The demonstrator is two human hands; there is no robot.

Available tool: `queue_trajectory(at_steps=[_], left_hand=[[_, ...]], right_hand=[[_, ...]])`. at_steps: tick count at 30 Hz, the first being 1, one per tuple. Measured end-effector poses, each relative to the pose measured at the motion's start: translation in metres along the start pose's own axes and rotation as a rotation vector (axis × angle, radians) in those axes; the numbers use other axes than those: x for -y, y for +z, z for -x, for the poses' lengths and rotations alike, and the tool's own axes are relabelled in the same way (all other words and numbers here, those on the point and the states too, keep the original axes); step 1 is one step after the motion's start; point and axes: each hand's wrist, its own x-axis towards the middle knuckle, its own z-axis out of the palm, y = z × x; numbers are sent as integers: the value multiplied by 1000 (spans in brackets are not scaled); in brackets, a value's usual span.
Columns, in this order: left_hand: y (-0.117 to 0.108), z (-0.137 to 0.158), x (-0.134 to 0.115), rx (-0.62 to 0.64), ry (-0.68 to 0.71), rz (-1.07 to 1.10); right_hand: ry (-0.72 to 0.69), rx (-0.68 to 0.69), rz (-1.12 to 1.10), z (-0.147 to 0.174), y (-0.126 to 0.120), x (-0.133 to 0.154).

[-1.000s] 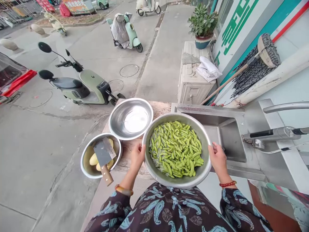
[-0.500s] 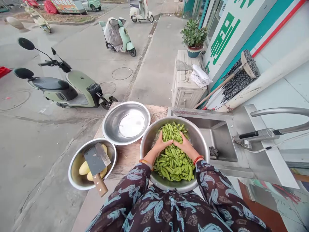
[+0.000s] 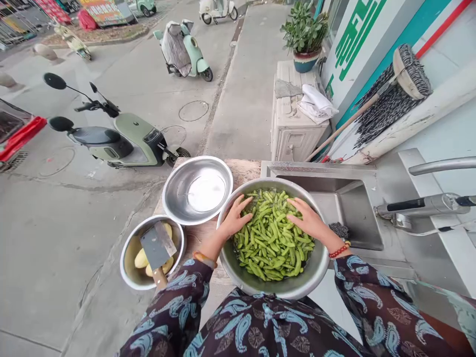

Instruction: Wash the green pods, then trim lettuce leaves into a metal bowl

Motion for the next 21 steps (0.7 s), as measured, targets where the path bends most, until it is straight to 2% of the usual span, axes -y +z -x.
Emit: queue_trajectory(at_steps=[3, 6, 8, 10, 13, 17, 19, 21], left_hand=[[30, -27, 4, 31, -158, 200], [64, -42, 2, 101, -286, 465], [78, -42, -2, 106, -295, 561], [81, -37, -7, 57, -254, 543], [69, -28, -13, -43, -190, 385], [29, -15, -10, 63, -38, 145], [12, -3, -1, 63, -12, 51], [5, 8, 9, 2, -116, -4]], right_hand=[[133, -97, -184, -27, 28, -12], [125, -105, -281, -42, 55, -5], [75, -143, -227, -40, 62, 5], [48, -193, -124, -31, 57, 16], [-4, -187, 9, -15, 35, 29], [-91, 61, 9, 0, -1, 24], [-18, 126, -10, 4, -9, 9], [162, 103, -45, 6, -6, -7]])
